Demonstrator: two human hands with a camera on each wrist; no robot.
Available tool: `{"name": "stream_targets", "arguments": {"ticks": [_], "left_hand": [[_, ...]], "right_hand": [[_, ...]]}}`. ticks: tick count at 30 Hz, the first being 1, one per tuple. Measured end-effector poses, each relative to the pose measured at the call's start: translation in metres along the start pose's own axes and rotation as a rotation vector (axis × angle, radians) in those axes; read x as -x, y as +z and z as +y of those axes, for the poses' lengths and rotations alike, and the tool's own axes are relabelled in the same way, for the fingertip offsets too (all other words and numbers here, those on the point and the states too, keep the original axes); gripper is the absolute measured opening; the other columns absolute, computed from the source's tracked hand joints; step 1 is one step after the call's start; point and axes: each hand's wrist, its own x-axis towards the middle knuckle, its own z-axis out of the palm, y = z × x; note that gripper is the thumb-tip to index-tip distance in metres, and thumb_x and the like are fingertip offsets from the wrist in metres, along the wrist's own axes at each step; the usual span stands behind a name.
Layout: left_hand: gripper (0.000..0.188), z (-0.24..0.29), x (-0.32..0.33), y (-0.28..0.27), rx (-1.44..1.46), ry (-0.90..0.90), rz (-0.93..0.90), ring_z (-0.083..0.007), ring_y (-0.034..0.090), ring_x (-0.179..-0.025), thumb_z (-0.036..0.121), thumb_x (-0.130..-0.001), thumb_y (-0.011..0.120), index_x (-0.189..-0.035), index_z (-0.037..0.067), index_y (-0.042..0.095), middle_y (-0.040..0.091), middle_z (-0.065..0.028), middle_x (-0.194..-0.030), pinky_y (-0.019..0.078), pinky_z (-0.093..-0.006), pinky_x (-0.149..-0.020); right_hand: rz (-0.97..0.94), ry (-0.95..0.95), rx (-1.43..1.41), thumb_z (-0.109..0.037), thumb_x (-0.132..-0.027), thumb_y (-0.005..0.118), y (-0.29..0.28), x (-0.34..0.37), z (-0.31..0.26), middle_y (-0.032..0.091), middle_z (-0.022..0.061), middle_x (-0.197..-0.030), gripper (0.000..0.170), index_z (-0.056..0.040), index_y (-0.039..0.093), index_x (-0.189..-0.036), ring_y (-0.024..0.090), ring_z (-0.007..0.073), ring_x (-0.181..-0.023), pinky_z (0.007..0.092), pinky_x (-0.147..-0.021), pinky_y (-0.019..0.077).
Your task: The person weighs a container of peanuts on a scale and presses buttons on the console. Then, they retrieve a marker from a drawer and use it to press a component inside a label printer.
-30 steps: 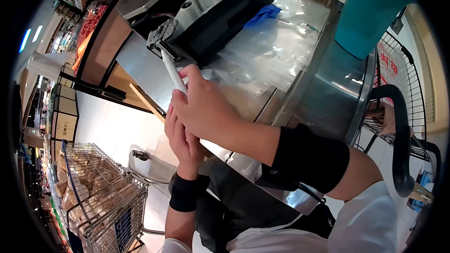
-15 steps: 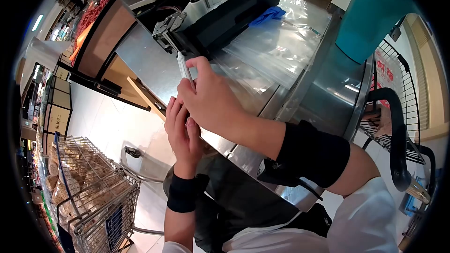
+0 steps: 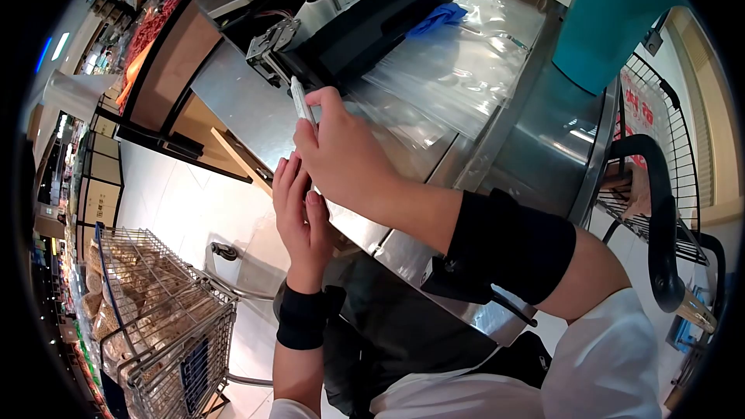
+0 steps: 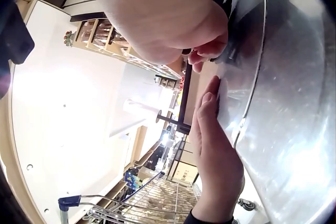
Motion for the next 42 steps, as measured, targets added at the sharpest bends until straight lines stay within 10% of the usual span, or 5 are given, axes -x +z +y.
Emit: {"name": "stream_targets", "arguments": {"ticks": [42], "left_hand": [[0.044, 0.0025, 0.0022, 0.0023, 0.004, -0.054, 0.004, -0.0375, 0.036, -0.141, 0.027, -0.102, 0.041, -0.132, 0.000, 0.058, 0.049, -0.0196, -0.145, 0.0259, -0.0457, -0.115]], "right_hand": [[0.086, -0.031, 0.037, -0.019, -0.100, 0.043, 0.0022, -0.0012, 0.0030, 0.065, 0.0267, -0.095, 0.034, 0.0021, 0.046, -0.126, 0.064, 0.0423, -0.090, 0.0475, -0.080, 0.0486]]}}
